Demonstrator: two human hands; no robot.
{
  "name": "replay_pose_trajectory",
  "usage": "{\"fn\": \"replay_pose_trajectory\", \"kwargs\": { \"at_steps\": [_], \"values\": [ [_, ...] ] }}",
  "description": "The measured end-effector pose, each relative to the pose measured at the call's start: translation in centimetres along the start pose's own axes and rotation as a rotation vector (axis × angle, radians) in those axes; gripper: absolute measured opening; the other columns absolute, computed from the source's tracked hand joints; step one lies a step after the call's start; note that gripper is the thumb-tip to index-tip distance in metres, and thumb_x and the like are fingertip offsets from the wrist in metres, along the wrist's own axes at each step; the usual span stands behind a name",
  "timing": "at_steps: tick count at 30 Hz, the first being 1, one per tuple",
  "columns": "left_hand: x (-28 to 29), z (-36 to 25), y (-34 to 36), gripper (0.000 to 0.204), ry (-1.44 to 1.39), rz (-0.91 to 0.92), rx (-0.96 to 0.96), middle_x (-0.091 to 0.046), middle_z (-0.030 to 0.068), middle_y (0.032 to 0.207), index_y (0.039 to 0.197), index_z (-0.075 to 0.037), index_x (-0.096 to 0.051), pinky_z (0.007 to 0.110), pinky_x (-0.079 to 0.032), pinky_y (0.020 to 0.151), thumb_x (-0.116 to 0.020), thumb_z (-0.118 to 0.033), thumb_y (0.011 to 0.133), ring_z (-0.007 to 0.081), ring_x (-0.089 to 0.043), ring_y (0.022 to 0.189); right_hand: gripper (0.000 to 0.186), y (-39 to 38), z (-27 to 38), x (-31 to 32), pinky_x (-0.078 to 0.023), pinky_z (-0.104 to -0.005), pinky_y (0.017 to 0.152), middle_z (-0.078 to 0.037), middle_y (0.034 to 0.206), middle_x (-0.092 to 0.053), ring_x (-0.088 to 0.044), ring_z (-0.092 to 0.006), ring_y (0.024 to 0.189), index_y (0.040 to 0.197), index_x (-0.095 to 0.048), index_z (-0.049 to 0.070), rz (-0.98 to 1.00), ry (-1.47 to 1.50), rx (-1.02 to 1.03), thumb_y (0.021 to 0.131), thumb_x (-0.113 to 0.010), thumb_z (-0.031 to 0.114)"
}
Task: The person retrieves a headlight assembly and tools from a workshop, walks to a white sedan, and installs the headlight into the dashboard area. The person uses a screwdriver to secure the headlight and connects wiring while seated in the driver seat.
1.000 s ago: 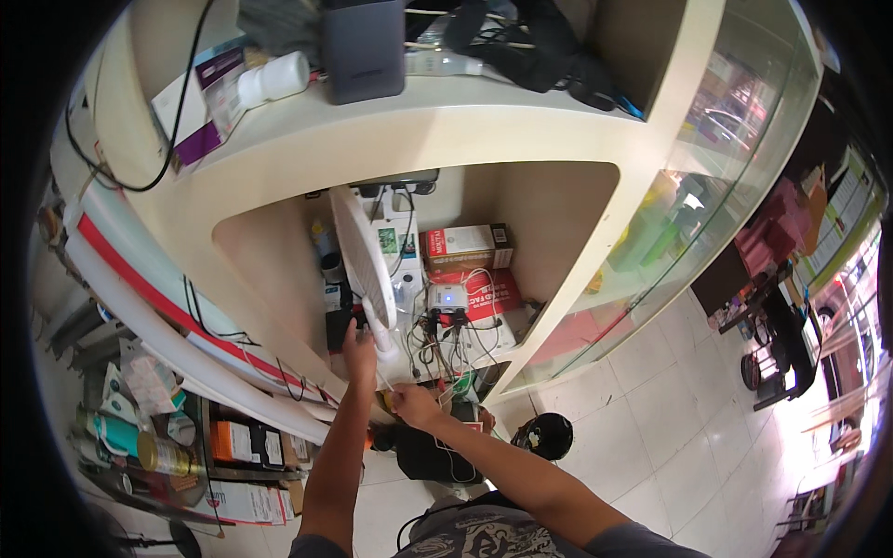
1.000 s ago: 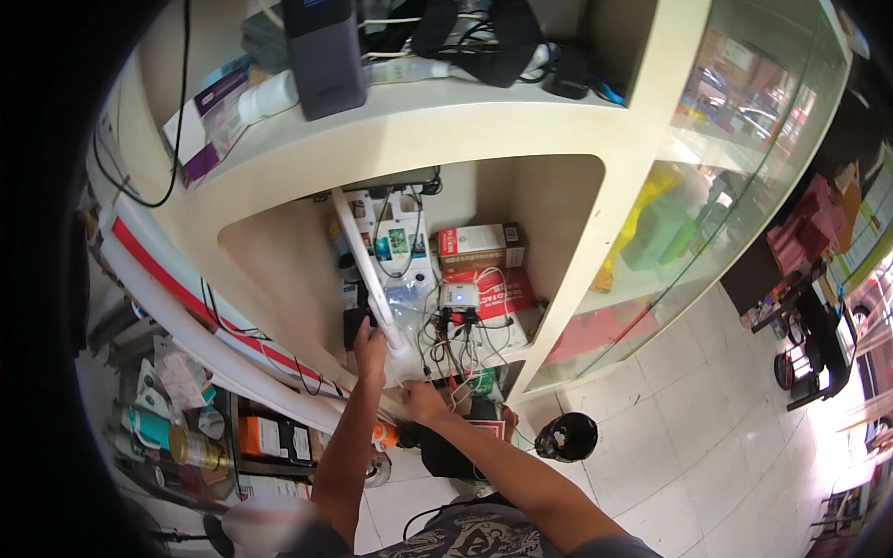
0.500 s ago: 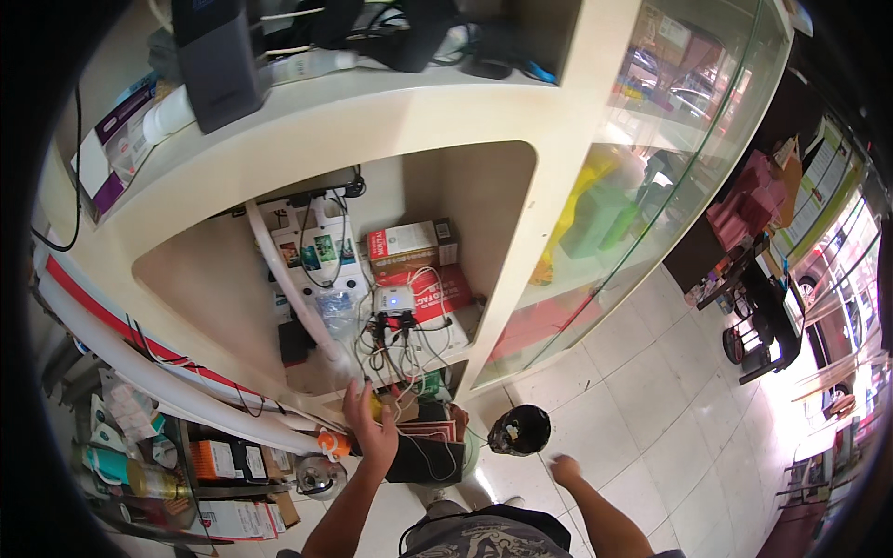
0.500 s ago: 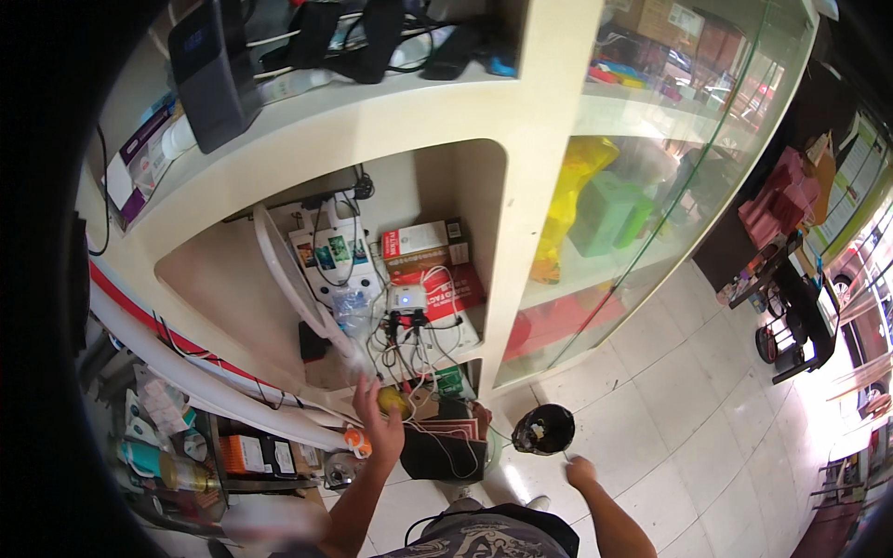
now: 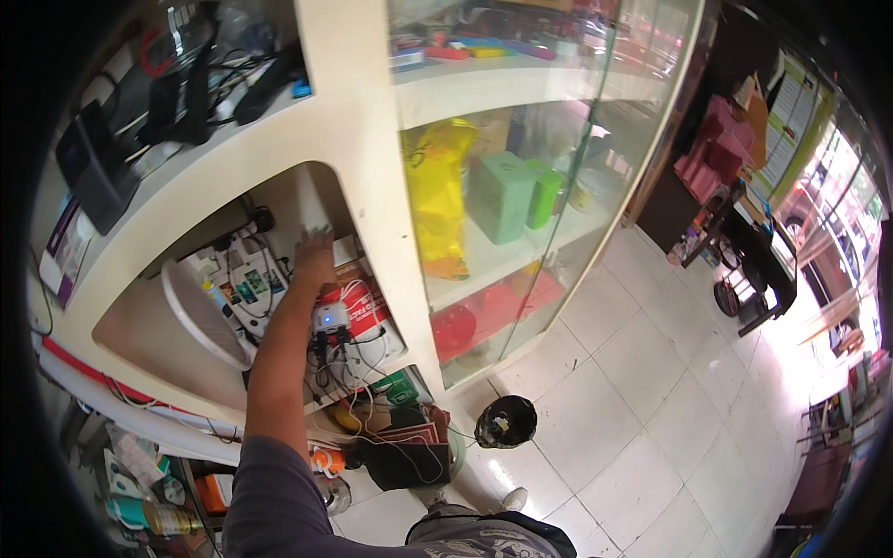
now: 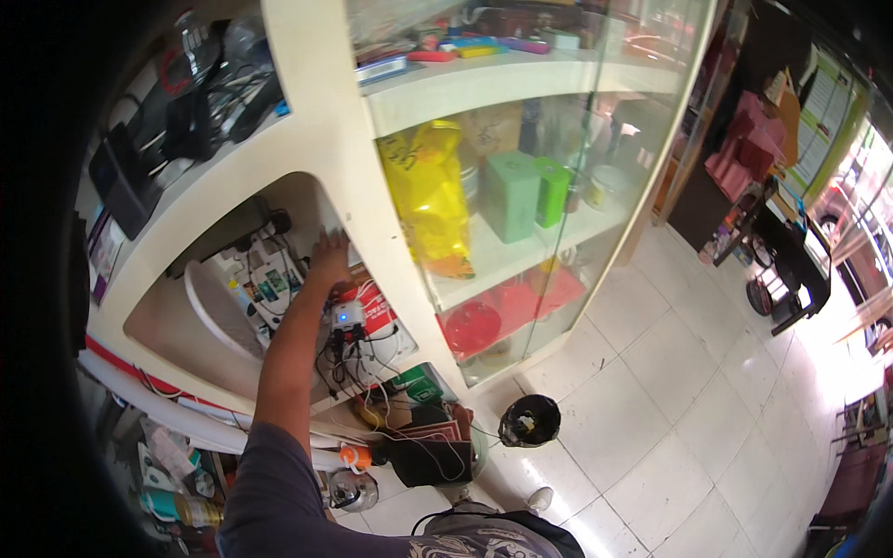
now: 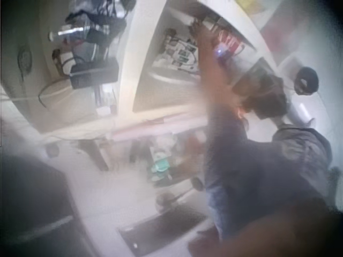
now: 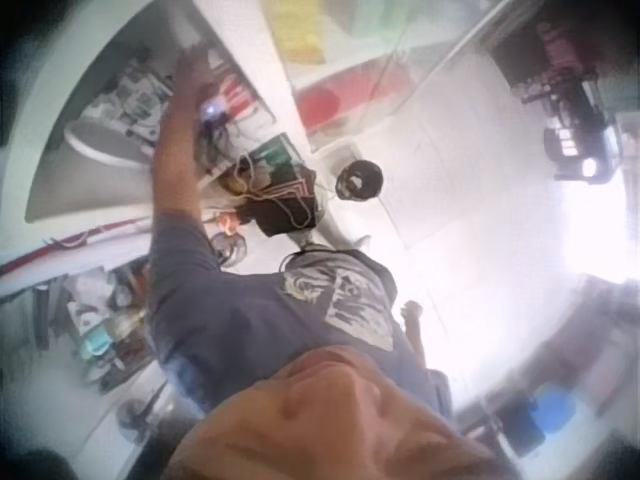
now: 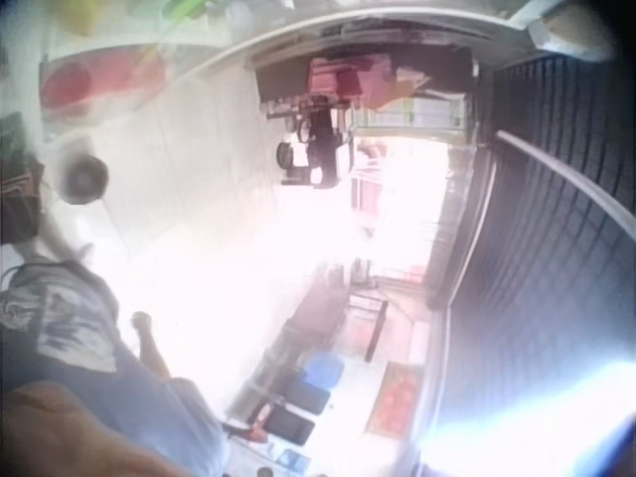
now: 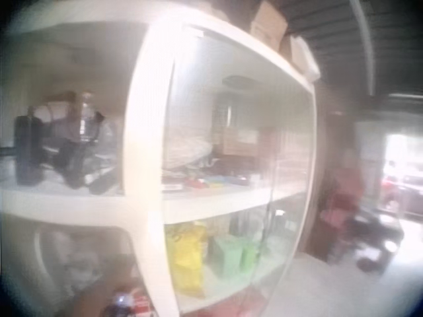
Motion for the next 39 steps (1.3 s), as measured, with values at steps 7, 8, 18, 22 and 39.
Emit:
{"fn": "replay_pose_trajectory", "kwargs": {
  "at_steps": [7, 8, 18, 22, 39],
  "values": [
    [1.9, 0.7, 1.4, 0.112, -0.202, 0.149, 0.083, -0.049, 0.0258, 0.144, 0.153, -0.006, -0.038, 0.053, -0.043, 0.108, -0.083, -0.057, 0.063, 0.0433, -0.048, 0.133, 0.025, 2.7, 5.6, 0.2, -0.054, -0.0415, 0.061, -0.009, 0.082, -0.070, -0.068, -0.0274, 0.078, 0.085, -0.070, 0.011, 0.240, 0.605, -0.590, 0.083, -0.066, 0.035],
    [3.3, 1.4, 0.5, 0.111, -0.255, 0.097, 0.131, -0.050, 0.0268, 0.142, 0.152, -0.006, -0.039, 0.052, -0.044, 0.107, -0.082, -0.057, 0.064, 0.0435, -0.049, 0.132, 0.024, 3.8, 5.9, 0.8, -0.054, -0.0413, 0.061, -0.009, 0.082, -0.070, -0.068, -0.0272, 0.077, 0.085, -0.070, 0.011, 0.242, 0.621, -0.579, 0.083, -0.066, 0.034],
    [2.4, -2.2, -25.8, 0.079, -1.729, -0.373, 0.422, -0.061, 0.0122, 0.130, 0.153, -0.001, -0.036, 0.035, -0.047, 0.098, -0.072, -0.037, 0.093, 0.0214, -0.061, 0.112, 0.021, 14.9, -2.3, 4.9, -0.053, -0.0398, 0.059, -0.008, 0.084, -0.071, -0.068, -0.0252, 0.076, 0.087, -0.069, 0.008, 0.181, 0.569, 0.023, 0.085, -0.066, 0.029],
    [-8.0, -13.7, -40.4, 0.068, -1.993, -0.425, 0.781, -0.057, 0.0061, 0.133, 0.150, -0.004, -0.041, 0.035, -0.043, 0.103, -0.071, -0.031, 0.096, 0.0157, -0.055, 0.119, 0.023, 18.6, -9.9, 9.5, -0.053, -0.0358, 0.058, -0.017, 0.095, -0.072, -0.069, -0.0231, 0.071, 0.106, -0.069, 0.002, 0.157, 1.215, -0.534, 0.089, -0.066, 0.018],
    [-3.6, -77.0, -27.9, 0.052, -2.117, 1.467, 0.758, -0.069, 0.0000, 0.107, 0.117, -0.027, -0.067, 0.035, -0.044, 0.086, -0.067, -0.069, 0.086, 0.0179, -0.061, 0.102, 0.065, 45.3, 5.5, 41.8, -0.054, -0.0288, 0.071, -0.012, 0.109, -0.071, -0.067, -0.0154, 0.085, 0.149, -0.042, 0.000, 0.135, 1.158, 0.067, 0.098, -0.069, 0.031]
  ]
}}
Point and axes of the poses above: each hand's wrist, its own y-axis towards the middle knuckle, its own x-axis out of the back of the hand, z = x × y, the point moved 9 cm from there along y, towards the middle knuckle
